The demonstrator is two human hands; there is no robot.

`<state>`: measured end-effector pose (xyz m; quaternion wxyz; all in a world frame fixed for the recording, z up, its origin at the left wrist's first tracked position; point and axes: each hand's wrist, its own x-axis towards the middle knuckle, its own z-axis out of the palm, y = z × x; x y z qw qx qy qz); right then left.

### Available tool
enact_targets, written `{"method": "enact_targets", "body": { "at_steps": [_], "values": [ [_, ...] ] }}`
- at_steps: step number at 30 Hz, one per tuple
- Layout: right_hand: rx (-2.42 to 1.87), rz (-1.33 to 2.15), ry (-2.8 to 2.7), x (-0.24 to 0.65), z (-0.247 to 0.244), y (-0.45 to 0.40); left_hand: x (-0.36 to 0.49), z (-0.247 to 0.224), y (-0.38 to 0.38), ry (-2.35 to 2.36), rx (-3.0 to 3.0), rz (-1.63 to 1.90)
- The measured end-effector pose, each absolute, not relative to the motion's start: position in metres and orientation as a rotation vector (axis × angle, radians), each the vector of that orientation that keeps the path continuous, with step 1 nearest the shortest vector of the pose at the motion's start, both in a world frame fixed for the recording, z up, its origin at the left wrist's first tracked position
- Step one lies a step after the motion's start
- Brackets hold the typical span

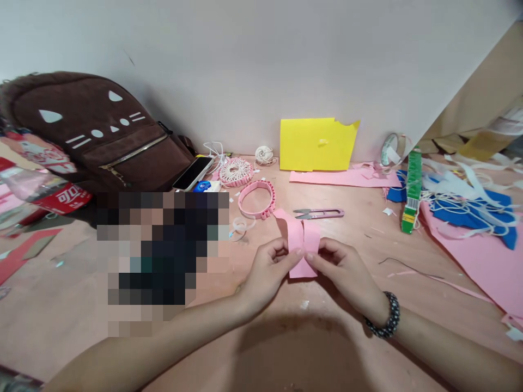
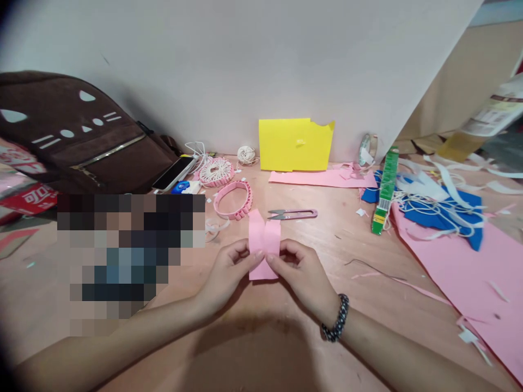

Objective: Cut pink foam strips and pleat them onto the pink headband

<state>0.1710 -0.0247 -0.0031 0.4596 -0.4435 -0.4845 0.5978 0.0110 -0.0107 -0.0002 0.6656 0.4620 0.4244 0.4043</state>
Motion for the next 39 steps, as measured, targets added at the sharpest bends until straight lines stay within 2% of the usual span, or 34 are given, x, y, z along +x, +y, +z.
{"method": "enact_targets", "body": {
  "at_steps": [7,15,22,31,39],
  "values": [
    [-1.118,1.524,-1.167,0.169,-0.006,-0.025,0.007,-0.001,-0.011,1.019,1.055,0.831],
    [-1.289,1.210,-1.340,0.164,-0.005,-0.027,0.003,-0.001,-0.007,0.952,1.022,0.842],
    [-1.155,1.528,-1.265,0.167,-0.008,-0.022,0.002,-0.001,-0.009,0.964,1.022,0.858],
    [-1.185,1.490,-1.335,0.168,-0.014,-0.025,-0.001,-0.007,-0.008,0.954,1.002,0.809],
    [-1.090,1.601,-1.272,0.169,-0.011,-0.025,0.000,-0.005,-0.006,0.893,0.961,0.865]
  ]
}}
